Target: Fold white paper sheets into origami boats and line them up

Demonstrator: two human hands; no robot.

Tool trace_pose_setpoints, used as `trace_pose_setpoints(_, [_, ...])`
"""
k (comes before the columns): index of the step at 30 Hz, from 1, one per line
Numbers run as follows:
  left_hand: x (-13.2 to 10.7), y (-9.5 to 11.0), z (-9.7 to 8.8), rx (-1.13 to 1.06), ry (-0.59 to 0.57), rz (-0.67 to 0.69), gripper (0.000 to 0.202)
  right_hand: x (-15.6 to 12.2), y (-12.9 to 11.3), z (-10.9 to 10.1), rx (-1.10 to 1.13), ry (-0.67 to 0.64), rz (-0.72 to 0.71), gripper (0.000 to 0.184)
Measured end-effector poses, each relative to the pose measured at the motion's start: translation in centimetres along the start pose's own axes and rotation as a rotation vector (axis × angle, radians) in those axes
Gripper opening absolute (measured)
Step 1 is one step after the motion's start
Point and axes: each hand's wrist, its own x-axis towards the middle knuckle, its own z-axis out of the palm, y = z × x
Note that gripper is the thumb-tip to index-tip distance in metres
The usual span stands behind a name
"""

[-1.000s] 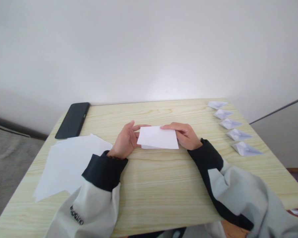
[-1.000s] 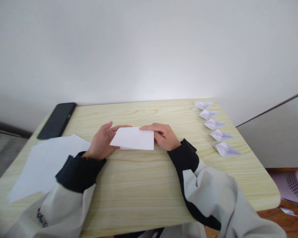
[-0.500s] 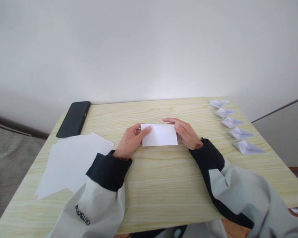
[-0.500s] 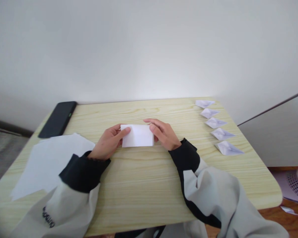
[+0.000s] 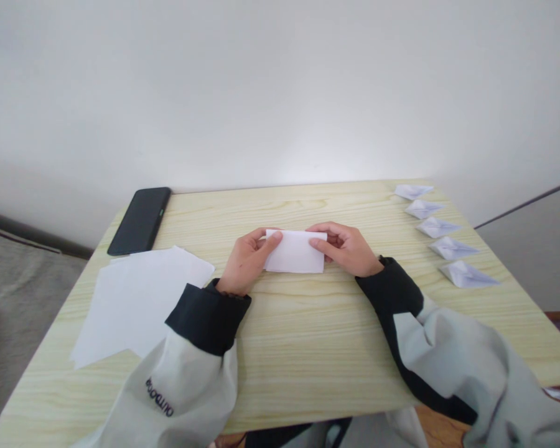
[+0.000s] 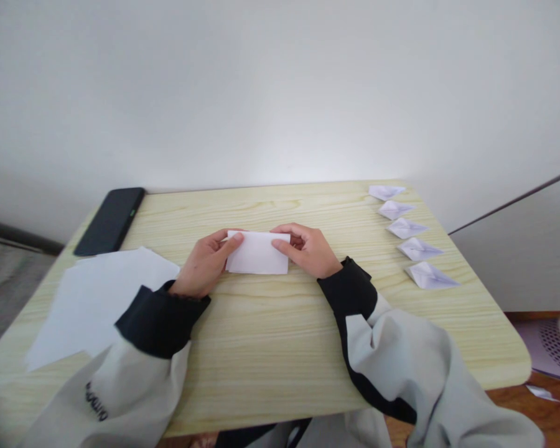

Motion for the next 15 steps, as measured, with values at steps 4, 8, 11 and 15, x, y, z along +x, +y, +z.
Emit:
trace_pose_setpoints(4, [0.09,-0.29,-0.16,0.022,0.014,0.007,0.044,0.03,0.02,-0.01,0.024,-0.015,0.006,0.031])
trace_pose_setpoints(8, [0.16,-0.46,-0.28,0.008,0.009,0.028,0.045,0.01,0.23,-0.09,0.029,-0.037,0.038,0.033])
trace_pose_setpoints(11, [0.23,-0.58,-0.36,-0.019,-0.009,0.030,0.043,0.00,0.27,-0.13,0.035,-0.035,0.065,0.033])
trace_pose_setpoints(15, [0.30,-0.72,-0.41,-0.045,-0.010,0.024,0.039,0.02,0.29,-0.15,0.031,-0.037,0.062,0.032])
